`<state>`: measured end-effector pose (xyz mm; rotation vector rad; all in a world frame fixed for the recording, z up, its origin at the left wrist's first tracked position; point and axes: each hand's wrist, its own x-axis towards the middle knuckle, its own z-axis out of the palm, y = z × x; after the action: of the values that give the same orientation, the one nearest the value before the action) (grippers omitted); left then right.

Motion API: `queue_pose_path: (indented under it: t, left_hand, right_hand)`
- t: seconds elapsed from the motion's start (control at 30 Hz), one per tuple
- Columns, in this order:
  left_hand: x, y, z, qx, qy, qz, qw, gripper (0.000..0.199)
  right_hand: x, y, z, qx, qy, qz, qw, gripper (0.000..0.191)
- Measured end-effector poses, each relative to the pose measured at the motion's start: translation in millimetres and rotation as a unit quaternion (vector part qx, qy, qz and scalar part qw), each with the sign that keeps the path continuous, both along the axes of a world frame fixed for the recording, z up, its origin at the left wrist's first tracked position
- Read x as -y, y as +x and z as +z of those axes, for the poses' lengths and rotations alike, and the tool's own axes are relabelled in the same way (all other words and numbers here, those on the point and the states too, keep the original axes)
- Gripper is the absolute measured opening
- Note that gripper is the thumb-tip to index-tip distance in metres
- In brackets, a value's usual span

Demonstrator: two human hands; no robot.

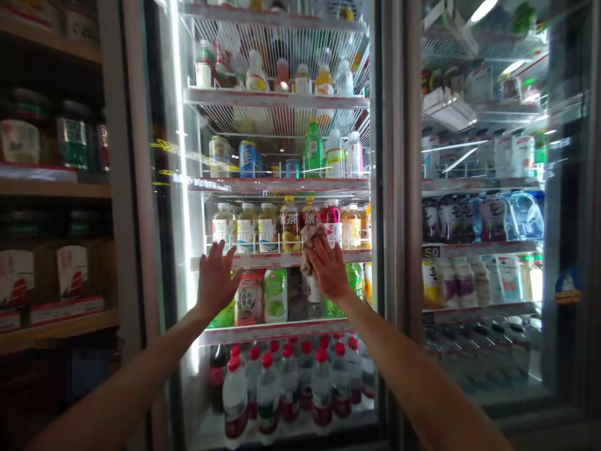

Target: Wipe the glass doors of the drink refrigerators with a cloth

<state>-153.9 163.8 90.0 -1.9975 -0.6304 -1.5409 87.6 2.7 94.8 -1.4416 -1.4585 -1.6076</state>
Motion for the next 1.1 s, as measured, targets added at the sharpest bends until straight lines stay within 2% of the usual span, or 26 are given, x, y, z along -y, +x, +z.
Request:
queue_pose_path:
  t: [0.07, 0.13, 0.2, 0.3, 0.37, 0.43, 0.57, 0.63, 0.7, 0.8, 0.87, 0.93, 1.03, 1.1]
  left_hand:
    - [2.4, 3.5, 5.7, 0.004, 0.008, 0.001, 1.0, 0.05]
    - [5.0, 8.0, 13.4, 0.001, 0.017, 0.002, 1.0, 0.049]
    - [7.4, 12.5, 21.1, -0.004, 0.019, 0.005, 1.0, 0.05]
    - [10.3, 16.9, 27.7, -0.004, 0.009, 0.011, 1.0, 0.05]
    - [11.7, 17.1, 28.2, -0.004, 0.004, 0.013, 1.0, 0.05]
    - [12.8, 15.7, 27.1, -0.009, 0.001, 0.013, 1.0, 0.05]
    - [13.2, 12.7, 29.1, -0.016, -0.002, 0.013, 1.0, 0.049]
    - [12.1, 12.0, 35.1, -0.01, 0.001, 0.014, 1.0, 0.049]
    - [10.4, 11.7, 44.1, 0.004, -0.002, 0.014, 1.0, 0.05]
    - [8.2, 11.8, 57.6, 0.017, -0.02, 0.02, 0.999, 0.052]
    - [7.7, 12.4, 62.5, 0.014, -0.028, 0.023, 0.999, 0.054]
    - [7.8, 12.7, 63.5, 0.01, -0.028, 0.024, 0.999, 0.055]
    - [7.4, 10.3, 62.4, 0.004, -0.021, 0.027, 0.999, 0.056]
    - [5.7, 6.0, 64.1, -0.004, -0.013, 0.029, 0.999, 0.053]
  right_hand:
    - [4.2, 1.0, -22.7, 0.063, -0.038, 0.012, 0.997, 0.04]
    - [7.8, 6.1, -27.2, 0.097, -0.065, 0.015, 0.993, 0.039]
    - [10.7, 15.4, -9.0, 0.069, -0.047, 0.004, 0.997, 0.04]
    - [14.3, 31.7, 33.5, -0.047, 0.043, -0.021, 0.998, 0.045]
    - [17.4, 39.4, 45.5, -0.085, 0.072, -0.024, 0.994, 0.047]
    - [22.1, 42.9, 34.3, -0.077, 0.063, -0.019, 0.995, 0.047]
    - [32.5, 47.3, -12.9, -0.026, 0.014, -0.018, 0.999, 0.046]
    - [35.1, 54.7, -14.1, -0.026, 0.017, -0.023, 0.999, 0.047]
    - [35.6, 64.8, 8.7, -0.061, 0.061, -0.019, 0.996, 0.048]
    - [30.6, 75.2, 63.3, -0.139, 0.161, 0.002, 0.977, 0.05]
    - [22.6, 71.7, 90.2, -0.164, 0.204, 0.012, 0.965, 0.05]
    - [13.0, 58.9, 99.2, -0.144, 0.181, 0.018, 0.973, 0.049]
    - [3.5, 37.1, 89.4, -0.037, 0.054, 0.027, 0.998, 0.046]
    - [5.0, 33.8, 84.5, 0.014, 0.002, 0.02, 1.0, 0.045]
